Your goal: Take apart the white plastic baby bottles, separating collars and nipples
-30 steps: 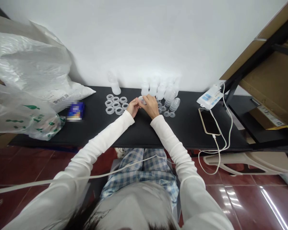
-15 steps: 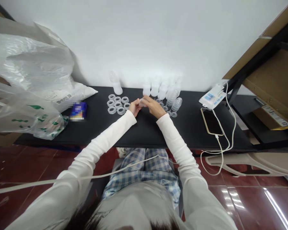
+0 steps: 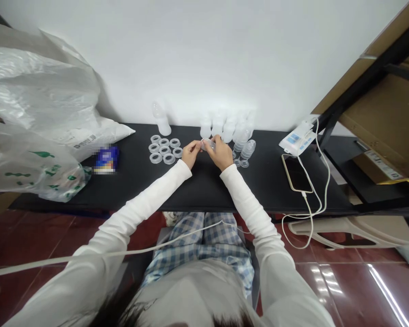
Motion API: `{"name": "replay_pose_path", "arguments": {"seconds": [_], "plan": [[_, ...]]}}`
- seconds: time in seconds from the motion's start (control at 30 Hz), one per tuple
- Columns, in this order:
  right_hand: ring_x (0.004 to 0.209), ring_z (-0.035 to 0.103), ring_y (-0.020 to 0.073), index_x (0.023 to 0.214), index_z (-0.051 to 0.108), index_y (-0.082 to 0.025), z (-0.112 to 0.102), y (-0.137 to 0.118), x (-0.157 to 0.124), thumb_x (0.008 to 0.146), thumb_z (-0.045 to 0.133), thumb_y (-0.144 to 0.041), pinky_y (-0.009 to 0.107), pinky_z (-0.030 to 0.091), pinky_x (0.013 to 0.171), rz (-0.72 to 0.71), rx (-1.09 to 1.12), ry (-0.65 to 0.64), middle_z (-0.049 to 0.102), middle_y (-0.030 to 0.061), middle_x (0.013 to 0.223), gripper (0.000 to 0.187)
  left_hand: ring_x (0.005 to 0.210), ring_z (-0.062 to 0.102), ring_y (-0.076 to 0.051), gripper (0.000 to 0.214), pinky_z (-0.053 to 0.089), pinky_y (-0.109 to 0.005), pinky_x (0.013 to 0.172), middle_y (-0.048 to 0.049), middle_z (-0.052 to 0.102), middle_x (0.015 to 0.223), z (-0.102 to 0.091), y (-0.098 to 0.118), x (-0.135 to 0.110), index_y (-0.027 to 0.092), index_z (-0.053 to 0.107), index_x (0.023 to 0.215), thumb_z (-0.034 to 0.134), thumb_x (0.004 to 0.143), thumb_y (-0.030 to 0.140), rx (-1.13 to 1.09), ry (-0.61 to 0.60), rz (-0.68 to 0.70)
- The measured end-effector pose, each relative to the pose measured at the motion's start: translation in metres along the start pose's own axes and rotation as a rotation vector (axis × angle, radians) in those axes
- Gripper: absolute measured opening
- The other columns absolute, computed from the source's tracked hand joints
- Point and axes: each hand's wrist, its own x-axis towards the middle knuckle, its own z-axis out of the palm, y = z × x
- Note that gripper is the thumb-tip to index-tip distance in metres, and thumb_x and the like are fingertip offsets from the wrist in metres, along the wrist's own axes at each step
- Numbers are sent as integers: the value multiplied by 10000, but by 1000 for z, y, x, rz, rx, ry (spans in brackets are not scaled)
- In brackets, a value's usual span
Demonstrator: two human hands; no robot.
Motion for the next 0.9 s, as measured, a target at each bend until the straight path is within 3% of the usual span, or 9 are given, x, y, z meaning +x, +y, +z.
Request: {"name": "replay_pose_path", "arguments": {"seconds": [0.07, 0.13, 0.23, 0.33, 0.47, 0.57, 0.67, 0.73, 0.9], "plan": [[836, 680, 280, 1081, 587, -183, 2, 3, 1, 972, 395, -620, 385, 521, 788, 19, -20, -59, 703, 108, 875, 490, 667, 529, -107, 386, 443, -236, 639, -1, 637, 706, -2, -1, 0, 169, 707, 754, 703, 820, 549, 59, 31, 42], [931, 690, 278, 1142, 580, -183, 3, 6, 2, 973, 437, -586, 385, 530, 831, -111, 3, -76, 723, 128, 1014, 459, 602, 483, -95, 433, 413, -231, 586, 16, 570, 619, -4, -4, 4, 166, 660, 681, 682, 829, 572, 70, 82, 28], [1131, 649, 274, 1177, 586, -195, 1, 8, 3, 999, 446, -461, 417, 514, 961, -402, 14, -89, 683, 144, 1224, 350, 491, 406, -75, 503, 350, -228, 500, 41, 466, 509, -8, -9, 11, 169, 551, 575, 648, 855, 575, 34, 180, -118], [1220, 600, 278, 1137, 620, -221, -8, 10, 3, 1013, 410, -356, 460, 487, 1026, -507, -26, -17, 650, 135, 1296, 279, 434, 365, -61, 512, 297, -227, 456, 53, 429, 467, -11, -12, 15, 172, 501, 540, 658, 865, 536, 8, 238, -244], [1201, 578, 327, 1208, 611, -228, -33, 26, 4, 968, 505, -463, 541, 463, 1022, -314, -154, 278, 620, 162, 1263, 352, 438, 370, -57, 460, 291, -220, 456, 49, 458, 477, -11, -10, 14, 170, 522, 556, 672, 879, 461, 1, 214, -272], [1182, 549, 358, 1369, 514, -191, -56, 51, 2, 971, 439, -517, 611, 437, 999, -74, -314, 494, 566, 186, 1217, 520, 440, 361, -56, 444, 290, -221, 457, 44, 466, 487, -9, -7, 13, 171, 511, 549, 681, 883, 410, -12, 200, -291], [1134, 536, 353, 1449, 429, -160, -71, 81, -2, 985, 350, -501, 595, 448, 951, 84, -403, 623, 507, 201, 1194, 582, 436, 349, -57, 430, 283, -225, 453, 44, 461, 491, -7, -6, 14, 171, 508, 555, 675, 891, 382, -21, 215, -319], [1090, 537, 337, 1416, 457, -149, -72, 97, -7, 975, 356, -501, 567, 457, 928, 142, -416, 596, 506, 192, 1161, 573, 439, 347, -56, 412, 283, -222, 451, 44, 469, 503, -7, -6, 14, 169, 522, 573, 673, 893, 380, -28, 222, -338], [1025, 529, 328, 1341, 538, -180, -61, 110, -16, 918, 451, -522, 542, 464, 883, 287, -389, 284, 548, 167, 1090, 551, 514, 436, -68, 347, 315, -203, 459, 19, 543, 586, -7, -6, 14, 152, 584, 641, 666, 896, 372, -44, 221, -356]]}}
